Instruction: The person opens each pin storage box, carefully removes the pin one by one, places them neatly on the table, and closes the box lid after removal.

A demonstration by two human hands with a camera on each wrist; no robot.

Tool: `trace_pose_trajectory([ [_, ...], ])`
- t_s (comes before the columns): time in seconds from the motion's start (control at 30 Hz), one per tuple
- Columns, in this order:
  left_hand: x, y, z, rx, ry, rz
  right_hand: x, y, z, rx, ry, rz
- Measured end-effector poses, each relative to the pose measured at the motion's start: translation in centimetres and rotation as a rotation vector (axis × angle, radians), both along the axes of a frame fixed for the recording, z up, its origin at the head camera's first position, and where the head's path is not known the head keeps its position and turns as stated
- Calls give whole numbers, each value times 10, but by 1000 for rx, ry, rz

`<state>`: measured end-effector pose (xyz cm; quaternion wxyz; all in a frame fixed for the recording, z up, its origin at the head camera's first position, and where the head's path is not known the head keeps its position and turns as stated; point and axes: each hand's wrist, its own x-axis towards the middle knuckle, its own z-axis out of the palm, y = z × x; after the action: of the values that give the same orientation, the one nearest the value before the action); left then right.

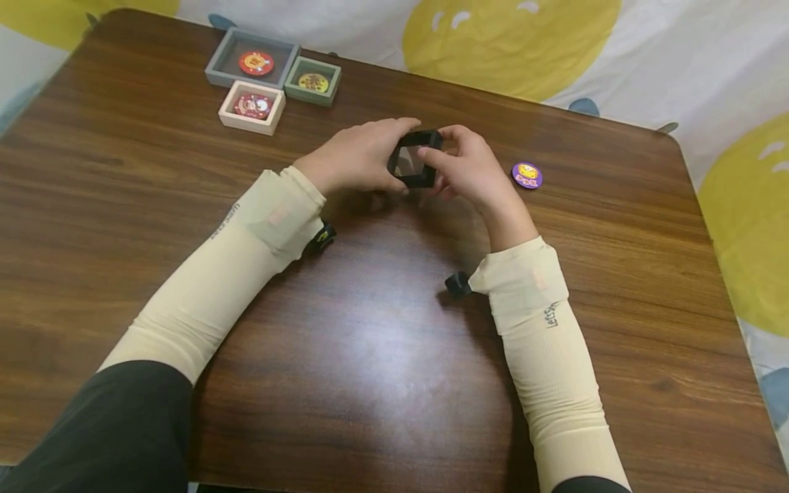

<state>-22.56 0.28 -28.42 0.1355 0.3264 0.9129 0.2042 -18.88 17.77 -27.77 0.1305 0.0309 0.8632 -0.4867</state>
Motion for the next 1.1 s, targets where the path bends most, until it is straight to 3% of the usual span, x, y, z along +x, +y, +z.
trace_pose_trajectory([
  [0.4, -4, -10, 7, -27, -13, 49, 0, 1, -1, -53, -24, -22],
  [0.8, -19, -44, 19, -30, -57, 118, -2, 2, -3, -49, -17, 3],
  [0.9, -20, -45, 20, -18, -45, 112, -1, 0, -4, -15, 3, 46],
  [1.1, -14, -36, 20, -18, -26, 36, 1, -3, -6, 105, 107, 152],
])
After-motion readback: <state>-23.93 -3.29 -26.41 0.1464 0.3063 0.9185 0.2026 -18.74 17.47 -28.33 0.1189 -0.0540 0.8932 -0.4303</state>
